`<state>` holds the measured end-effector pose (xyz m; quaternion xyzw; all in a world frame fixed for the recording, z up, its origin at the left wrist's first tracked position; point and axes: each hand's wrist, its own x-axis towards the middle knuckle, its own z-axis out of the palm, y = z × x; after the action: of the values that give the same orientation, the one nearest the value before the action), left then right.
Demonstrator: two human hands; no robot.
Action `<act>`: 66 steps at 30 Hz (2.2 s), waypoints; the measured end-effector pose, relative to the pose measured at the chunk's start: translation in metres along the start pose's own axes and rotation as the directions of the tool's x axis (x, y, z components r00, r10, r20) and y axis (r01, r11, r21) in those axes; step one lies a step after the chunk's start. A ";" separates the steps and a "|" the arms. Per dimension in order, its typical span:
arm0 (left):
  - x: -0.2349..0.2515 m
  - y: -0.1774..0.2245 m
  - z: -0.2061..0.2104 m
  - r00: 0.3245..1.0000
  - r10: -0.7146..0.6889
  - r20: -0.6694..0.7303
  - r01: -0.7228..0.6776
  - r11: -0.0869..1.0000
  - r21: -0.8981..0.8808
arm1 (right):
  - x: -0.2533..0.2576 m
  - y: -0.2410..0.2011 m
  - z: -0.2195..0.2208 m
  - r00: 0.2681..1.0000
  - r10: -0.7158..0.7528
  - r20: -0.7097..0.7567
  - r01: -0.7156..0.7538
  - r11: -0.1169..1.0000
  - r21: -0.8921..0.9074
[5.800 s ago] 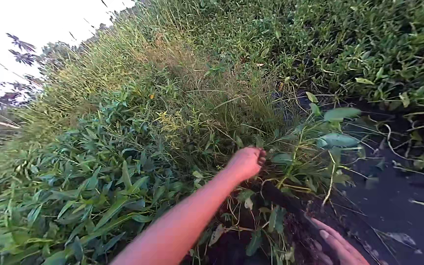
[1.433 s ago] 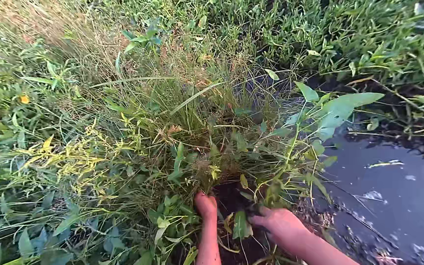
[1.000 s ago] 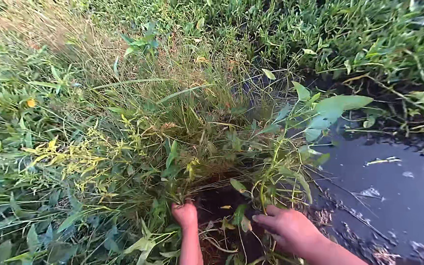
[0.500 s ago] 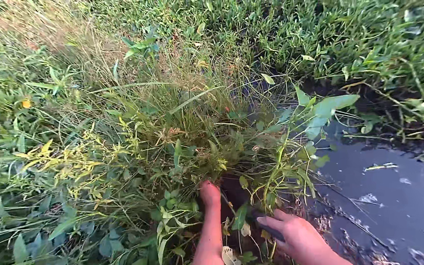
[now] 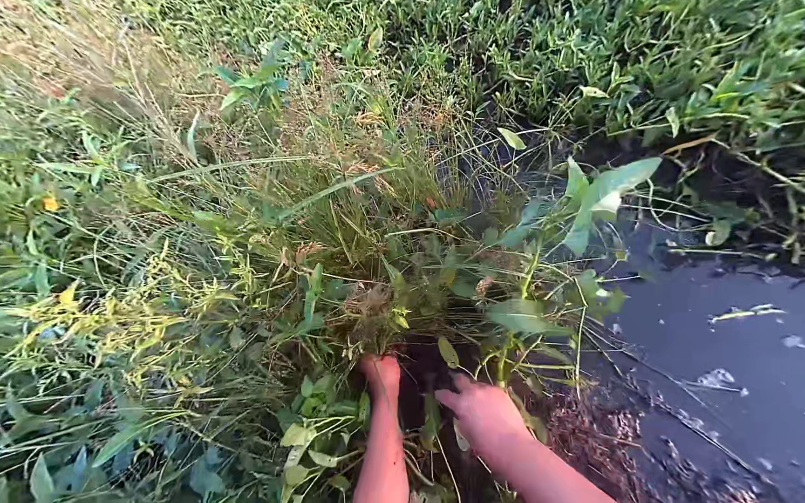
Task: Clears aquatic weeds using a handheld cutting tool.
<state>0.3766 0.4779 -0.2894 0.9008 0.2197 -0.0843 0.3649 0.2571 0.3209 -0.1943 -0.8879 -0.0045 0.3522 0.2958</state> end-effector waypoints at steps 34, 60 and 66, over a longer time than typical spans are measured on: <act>-0.069 -0.034 -0.129 0.975 -0.080 -0.209 0.007 0.943 -0.332 | -0.112 0.024 0.031 0.989 -0.136 -0.061 0.142 0.986 0.093; -0.076 0.013 -0.078 0.930 0.040 0.366 -0.233 0.834 0.500 | -0.101 0.028 0.010 0.992 -0.124 0.026 0.120 0.984 0.131; -0.071 -0.003 -0.025 0.942 -0.090 0.322 -0.184 0.664 0.725 | -0.112 0.036 0.012 0.996 -0.086 0.016 0.083 0.987 0.141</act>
<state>0.3125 0.4737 -0.2509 0.9486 0.0778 -0.3069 -0.0024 0.1586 0.2731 -0.1501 -0.8601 -0.0205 0.3484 0.3721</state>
